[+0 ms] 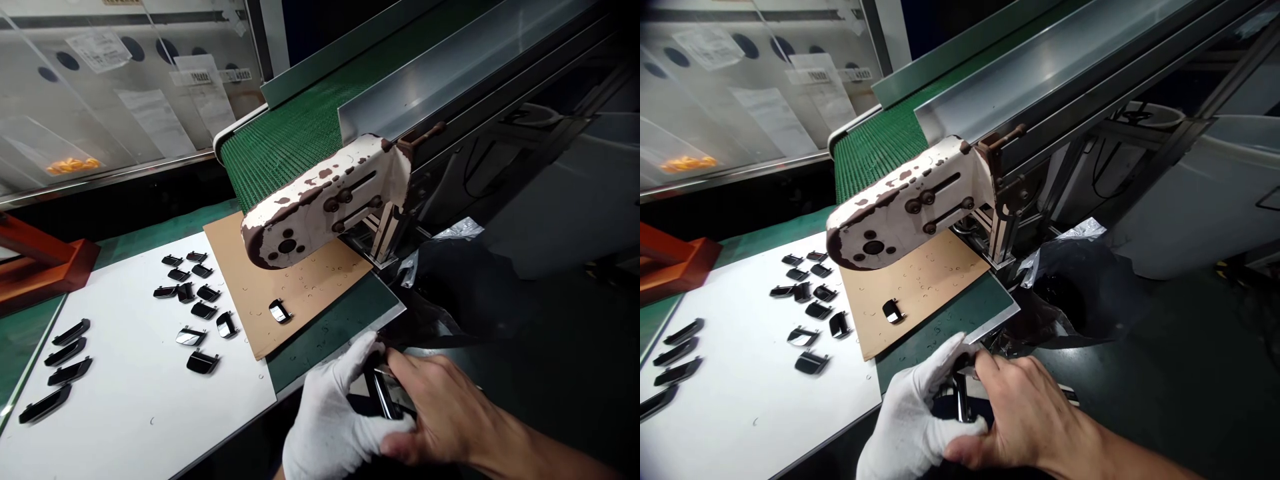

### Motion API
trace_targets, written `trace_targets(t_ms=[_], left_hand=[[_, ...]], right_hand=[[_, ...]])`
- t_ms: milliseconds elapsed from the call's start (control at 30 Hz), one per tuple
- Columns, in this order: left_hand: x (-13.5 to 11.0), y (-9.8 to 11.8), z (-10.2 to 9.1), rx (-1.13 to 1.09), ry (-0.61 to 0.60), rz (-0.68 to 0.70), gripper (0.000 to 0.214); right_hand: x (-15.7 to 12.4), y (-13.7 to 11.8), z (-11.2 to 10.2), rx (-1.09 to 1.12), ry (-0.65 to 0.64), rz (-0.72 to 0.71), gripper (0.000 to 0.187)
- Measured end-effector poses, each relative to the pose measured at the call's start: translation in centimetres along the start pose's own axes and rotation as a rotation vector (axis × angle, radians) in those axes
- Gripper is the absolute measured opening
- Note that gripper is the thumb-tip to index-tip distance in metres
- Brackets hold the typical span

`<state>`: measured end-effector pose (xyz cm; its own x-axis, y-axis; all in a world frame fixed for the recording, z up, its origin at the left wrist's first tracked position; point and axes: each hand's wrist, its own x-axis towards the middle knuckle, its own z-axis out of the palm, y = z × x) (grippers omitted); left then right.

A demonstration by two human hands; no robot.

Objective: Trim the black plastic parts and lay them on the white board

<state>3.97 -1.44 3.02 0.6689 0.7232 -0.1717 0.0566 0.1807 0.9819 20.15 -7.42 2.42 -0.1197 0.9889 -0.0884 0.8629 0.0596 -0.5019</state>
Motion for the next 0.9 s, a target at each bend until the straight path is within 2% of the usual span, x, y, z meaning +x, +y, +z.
trace_targets(t_ms=[233, 467, 733, 900], left_hand=[[0.3, 0.3, 0.0, 0.064, 0.017, 0.025, 0.053], [0.4, 0.2, 0.2, 0.045, 0.019, 0.009, 0.05], [0.4, -0.2, 0.0, 0.021, 0.021, -0.011, 0.058], [0.4, -0.6, -0.2, 0.004, 0.039, -0.007, 0.066]], right_hand=[[0.1, 0.2, 0.4, -0.021, 0.018, -0.029, 0.105], [-0.1, 0.5, 0.8, -0.089, 0.161, -0.134, 0.09], [0.0, 0.3, 0.8, -0.132, 0.246, -0.172, 0.087], [-0.2, 0.5, 1.3, -0.098, 0.25, -0.194, 0.079]])
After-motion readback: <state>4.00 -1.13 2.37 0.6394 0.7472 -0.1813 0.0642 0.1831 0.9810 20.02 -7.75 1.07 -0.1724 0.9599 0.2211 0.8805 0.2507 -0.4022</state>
